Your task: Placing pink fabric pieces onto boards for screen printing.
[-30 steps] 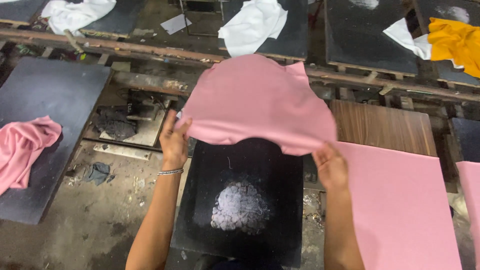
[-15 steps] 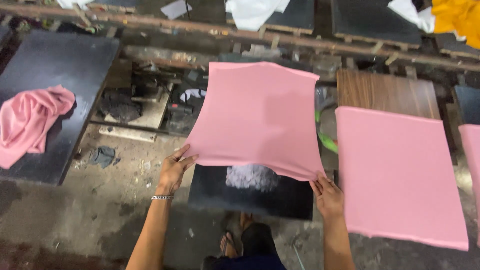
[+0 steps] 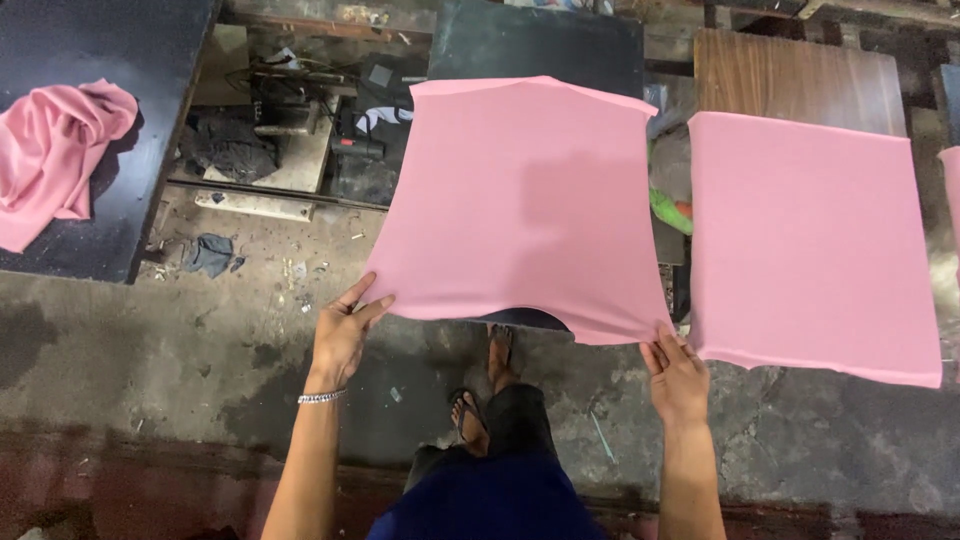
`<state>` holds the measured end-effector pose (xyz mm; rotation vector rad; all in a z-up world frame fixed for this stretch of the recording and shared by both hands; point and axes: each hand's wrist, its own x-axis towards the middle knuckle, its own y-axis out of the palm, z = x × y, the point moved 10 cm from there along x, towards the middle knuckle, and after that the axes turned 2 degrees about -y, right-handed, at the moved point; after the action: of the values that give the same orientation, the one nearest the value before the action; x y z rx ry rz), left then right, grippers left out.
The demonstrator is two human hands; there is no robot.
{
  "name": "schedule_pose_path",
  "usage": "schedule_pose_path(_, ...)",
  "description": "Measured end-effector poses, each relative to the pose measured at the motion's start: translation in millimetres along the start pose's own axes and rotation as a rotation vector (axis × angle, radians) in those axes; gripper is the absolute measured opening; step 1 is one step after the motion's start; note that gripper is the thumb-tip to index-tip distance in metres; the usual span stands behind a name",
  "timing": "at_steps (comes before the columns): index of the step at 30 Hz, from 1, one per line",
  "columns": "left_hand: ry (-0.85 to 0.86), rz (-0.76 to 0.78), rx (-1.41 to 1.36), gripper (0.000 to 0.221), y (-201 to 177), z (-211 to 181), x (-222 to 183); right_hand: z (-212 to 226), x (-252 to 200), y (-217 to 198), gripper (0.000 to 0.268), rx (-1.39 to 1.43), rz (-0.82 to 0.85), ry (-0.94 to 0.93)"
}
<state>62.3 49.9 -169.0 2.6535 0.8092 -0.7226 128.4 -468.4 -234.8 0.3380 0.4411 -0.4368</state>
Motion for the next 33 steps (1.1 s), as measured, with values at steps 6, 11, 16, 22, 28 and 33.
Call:
schedule_pose_path(6,-0.024,-0.031,-0.003,0.065,-7.2,17.8,-10.8,-6.8,-25.1,-6.4,0.009,-0.009,-0.03,0.026)
schedule_pose_path(11,-0.041,-0.064,0.071,0.065,-12.2,25.1,-2.6,-18.1,-26.4,-5.5,0.017,-0.099,-0.065,0.071)
schedule_pose_path(16,-0.247,-0.137,0.196,0.061,-15.6,21.0,11.6,-10.8,-7.8,-7.6,0.03,-0.374,-0.251,0.104)
schedule_pose_path(22,-0.052,0.008,0.034,0.051,61.0,-48.9,117.8,47.3,74.8,121.6,0.07,-0.587,-0.061,0.126)
schedule_pose_path(28,0.051,0.086,0.005,0.052,127.5,-65.3,297.9,70.9,237.5,219.8,0.058,-0.466,0.076,-0.072)
schedule_pose_path(33,0.205,-0.036,0.141,0.038,134.8,-88.2,342.0,52.7,358.9,207.9,0.031,-0.605,-0.042,-0.386)
